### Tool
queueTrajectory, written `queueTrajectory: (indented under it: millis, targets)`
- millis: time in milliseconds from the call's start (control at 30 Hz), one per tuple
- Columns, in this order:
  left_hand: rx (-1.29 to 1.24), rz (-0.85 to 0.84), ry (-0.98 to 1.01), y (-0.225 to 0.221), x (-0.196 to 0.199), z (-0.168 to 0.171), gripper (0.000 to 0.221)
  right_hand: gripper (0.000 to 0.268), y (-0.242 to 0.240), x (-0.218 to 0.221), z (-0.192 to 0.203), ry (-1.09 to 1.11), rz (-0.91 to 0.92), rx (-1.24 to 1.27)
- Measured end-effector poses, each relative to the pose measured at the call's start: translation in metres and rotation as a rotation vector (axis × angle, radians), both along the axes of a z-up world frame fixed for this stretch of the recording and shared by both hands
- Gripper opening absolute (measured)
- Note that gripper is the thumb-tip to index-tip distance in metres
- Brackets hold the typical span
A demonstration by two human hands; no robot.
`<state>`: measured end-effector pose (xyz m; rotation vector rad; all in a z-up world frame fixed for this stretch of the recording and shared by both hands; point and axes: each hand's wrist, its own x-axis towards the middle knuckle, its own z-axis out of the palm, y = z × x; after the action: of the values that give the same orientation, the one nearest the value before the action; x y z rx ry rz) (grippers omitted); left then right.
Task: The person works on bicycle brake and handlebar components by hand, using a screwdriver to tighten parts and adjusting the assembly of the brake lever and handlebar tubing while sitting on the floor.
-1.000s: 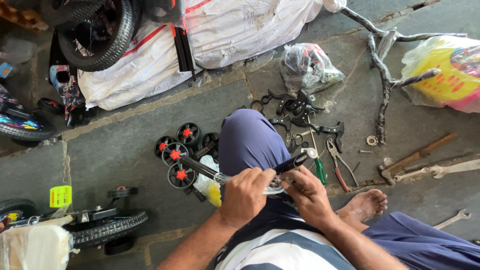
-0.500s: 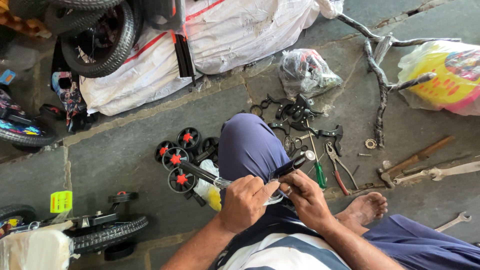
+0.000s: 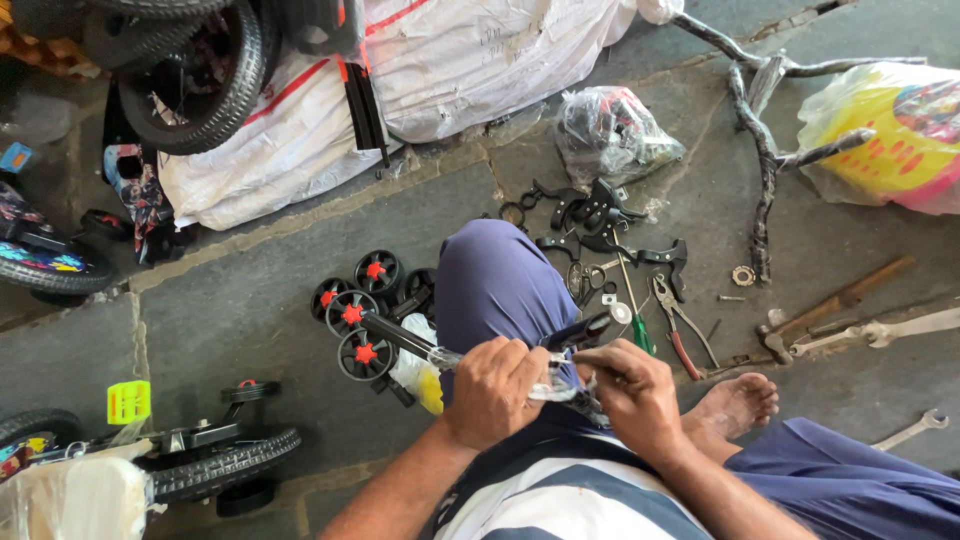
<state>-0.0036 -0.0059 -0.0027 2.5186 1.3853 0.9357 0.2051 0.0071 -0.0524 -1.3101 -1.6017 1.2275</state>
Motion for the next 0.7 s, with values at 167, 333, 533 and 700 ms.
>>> queueTrajectory:
  millis: [167, 333, 533, 700]
  targets:
    - [-0.041, 0.14, 0.074, 0.005, 0.0, -0.012, 0.01, 0.013, 0.01, 0.017, -0.031, -0.193, -0.044, -0.001]
    - [-0.022, 0.127, -0.015, 0.009, -0.006, 0.005, 0.015, 0.018, 0.012, 0.026, -0.048, -0.061, -0.04, -0.387]
    - [-0.081, 0.122, -0.099, 0.009, -0.007, 0.009, 0.025, 0.017, 0.02, 0.04, -0.053, 0.24, -0.123, -0.326]
    - [-0.107, 0.098, -0.189, 0.006, -0.011, 0.012, 0.026, 0.026, 0.004, 0.034, -0.005, 0.076, 0.093, 0.071]
